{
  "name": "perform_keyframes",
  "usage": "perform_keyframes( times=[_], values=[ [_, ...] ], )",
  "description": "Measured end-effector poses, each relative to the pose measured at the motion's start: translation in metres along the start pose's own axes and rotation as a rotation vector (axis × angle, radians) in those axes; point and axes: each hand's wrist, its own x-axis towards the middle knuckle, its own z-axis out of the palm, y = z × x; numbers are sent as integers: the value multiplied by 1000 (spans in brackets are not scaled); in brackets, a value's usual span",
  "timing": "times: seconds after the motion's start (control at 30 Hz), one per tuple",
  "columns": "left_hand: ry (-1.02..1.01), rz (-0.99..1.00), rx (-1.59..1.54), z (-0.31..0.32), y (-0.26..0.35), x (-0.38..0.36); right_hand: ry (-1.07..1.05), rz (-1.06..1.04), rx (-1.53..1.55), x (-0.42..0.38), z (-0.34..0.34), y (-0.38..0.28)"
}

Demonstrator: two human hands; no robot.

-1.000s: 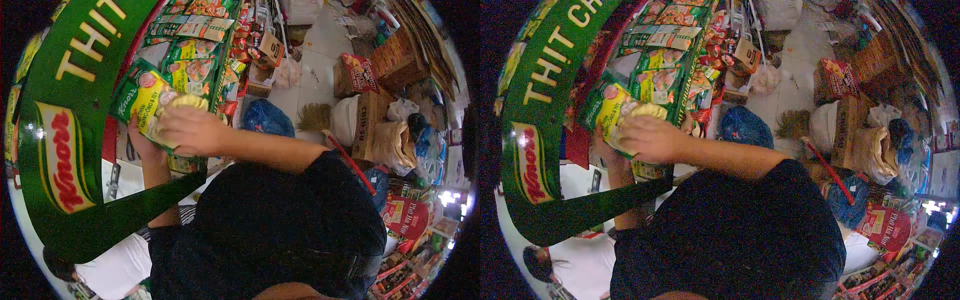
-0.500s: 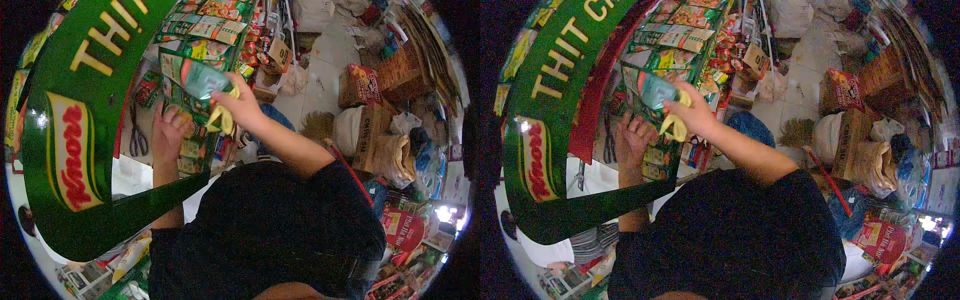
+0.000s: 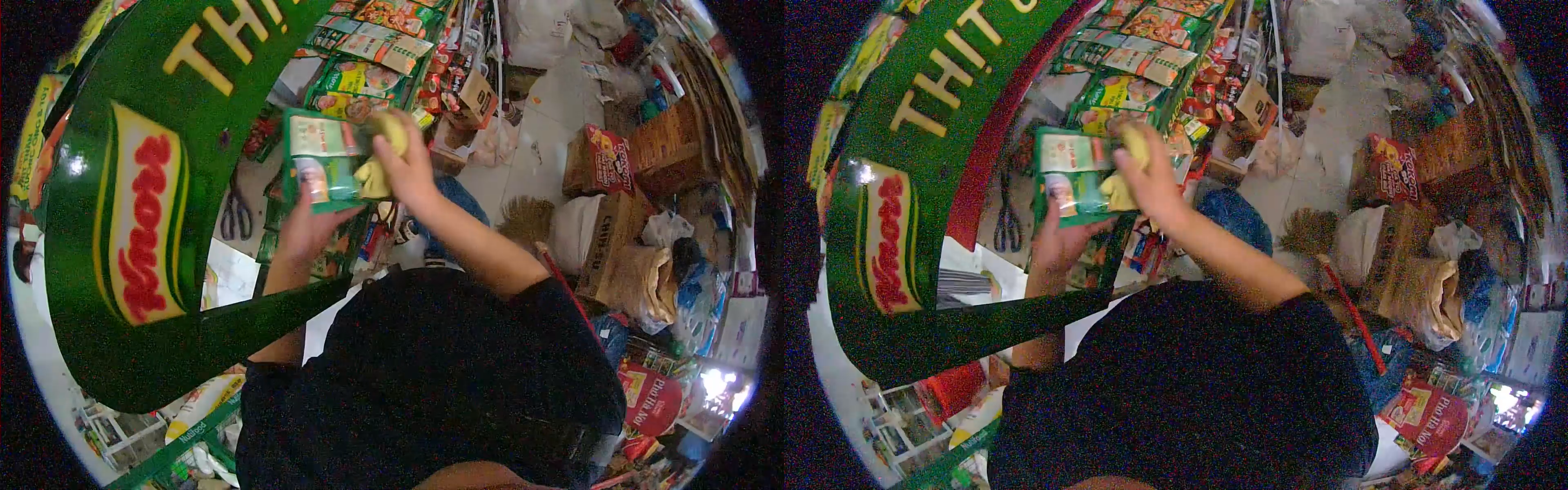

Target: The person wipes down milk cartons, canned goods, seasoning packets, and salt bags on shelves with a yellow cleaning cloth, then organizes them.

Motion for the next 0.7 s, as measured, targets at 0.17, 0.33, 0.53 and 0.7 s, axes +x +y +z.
perform_keyframes(
  times=[0.17, 0.33, 0.53, 0.7],
  values=[
    [25, 10, 720, -44, -14, 13, -264, -508, -283, -11, 31, -34],
    [252, -46, 363, -6, 7, -9, -446, -592, -458, -8, 22, -39],
    [-90, 62, 137, 15, 4, -12, -245, -239, -222, 9, 15, -22],
    [180, 65, 167, 19, 29, -14, -430, -722, -511, -19, 27, -43]
  ],
)
